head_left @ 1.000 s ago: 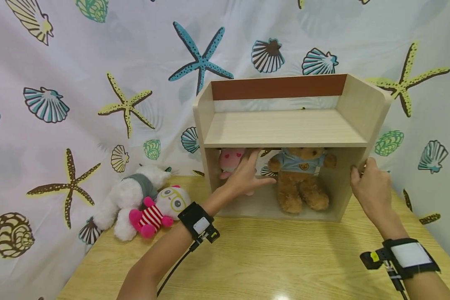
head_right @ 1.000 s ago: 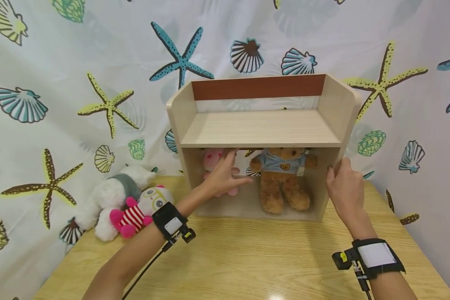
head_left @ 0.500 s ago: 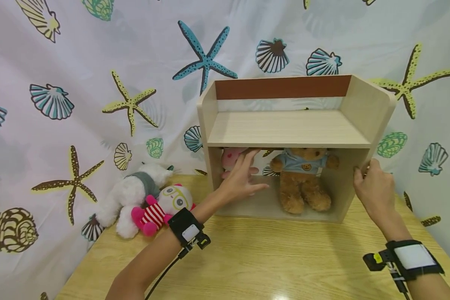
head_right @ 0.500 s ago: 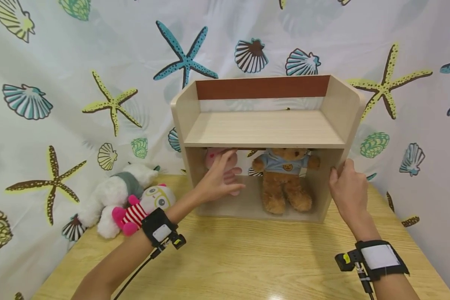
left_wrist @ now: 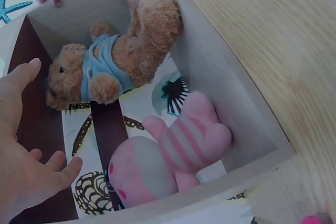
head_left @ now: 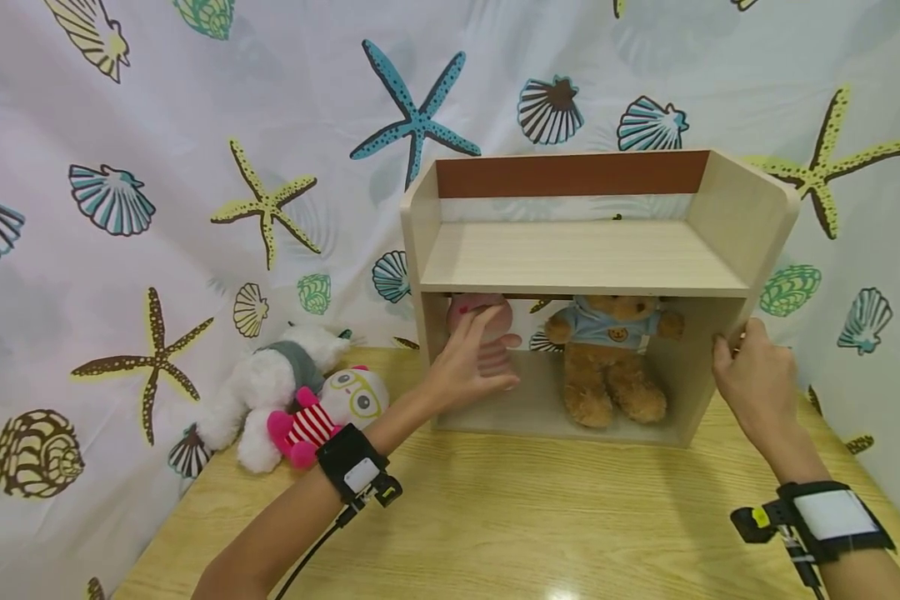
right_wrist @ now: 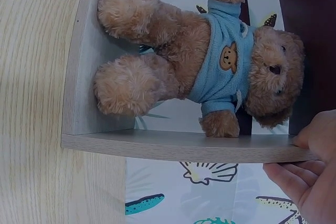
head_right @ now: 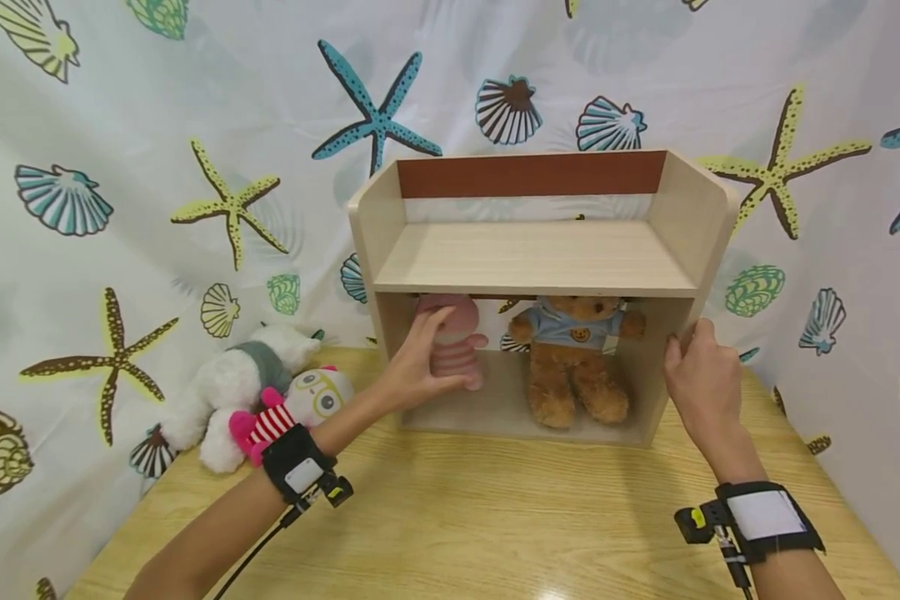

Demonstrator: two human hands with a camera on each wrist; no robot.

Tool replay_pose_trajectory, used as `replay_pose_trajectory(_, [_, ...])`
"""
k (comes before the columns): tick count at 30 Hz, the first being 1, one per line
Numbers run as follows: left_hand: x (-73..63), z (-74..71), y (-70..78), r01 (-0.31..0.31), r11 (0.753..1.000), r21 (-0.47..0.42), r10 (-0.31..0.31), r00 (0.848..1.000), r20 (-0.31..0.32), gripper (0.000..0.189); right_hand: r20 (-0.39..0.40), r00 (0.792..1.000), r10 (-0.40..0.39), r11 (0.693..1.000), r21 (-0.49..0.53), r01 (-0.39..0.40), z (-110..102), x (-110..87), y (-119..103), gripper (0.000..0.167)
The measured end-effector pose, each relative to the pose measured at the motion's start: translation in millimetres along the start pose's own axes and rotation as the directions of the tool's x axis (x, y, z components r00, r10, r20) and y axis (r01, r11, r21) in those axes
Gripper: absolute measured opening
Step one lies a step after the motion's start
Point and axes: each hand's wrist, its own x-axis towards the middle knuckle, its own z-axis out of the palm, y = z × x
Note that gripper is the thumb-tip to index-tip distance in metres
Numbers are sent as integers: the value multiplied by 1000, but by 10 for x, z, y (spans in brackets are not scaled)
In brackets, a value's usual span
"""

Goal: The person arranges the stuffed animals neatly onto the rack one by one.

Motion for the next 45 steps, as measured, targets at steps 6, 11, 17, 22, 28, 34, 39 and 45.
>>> replay_pose_trajectory(6, [-67,-43,-48,-15,1000,0,15,1000,-26,103,9,1000,-2,1000,8,2,9,16,7,30])
replay_pose_trajectory(11, [-101,-87,-82,-5,1000,16,5,999,-42,104,15,1000,-7,1000,8,7,6,26,9,32])
replay_pose_trajectory(17, [-154,-140,-92,-11,1000,-12,10,999,-46,102,34,999,17,1000,7,-17,6,16,28,34])
replay_pose_trajectory(22, [-214,-184,-103,-4,994,-108,0,999,-42,102,41,999,35,999,4,-35,-4,16,23,34])
replay_pose_trajectory(28, [-278,-234,-138,-36,996,-84,32,998,-58,102,50,998,34,999,6,-35,-7,8,8,35])
replay_pose_trajectory(34, [-350,-263,-171,-39,999,-19,38,997,-70,101,48,998,32,999,10,-32,-8,-27,-11,35])
replay_pose_trajectory(39, [-401,-277,-189,-47,999,-1,46,996,-75,99,54,998,32,999,11,-33,-9,-53,-24,36])
replay_pose_trajectory(45, [-459,-310,-205,-79,997,-7,78,991,-106,97,47,999,23,1000,2,-23,-13,-72,-39,36])
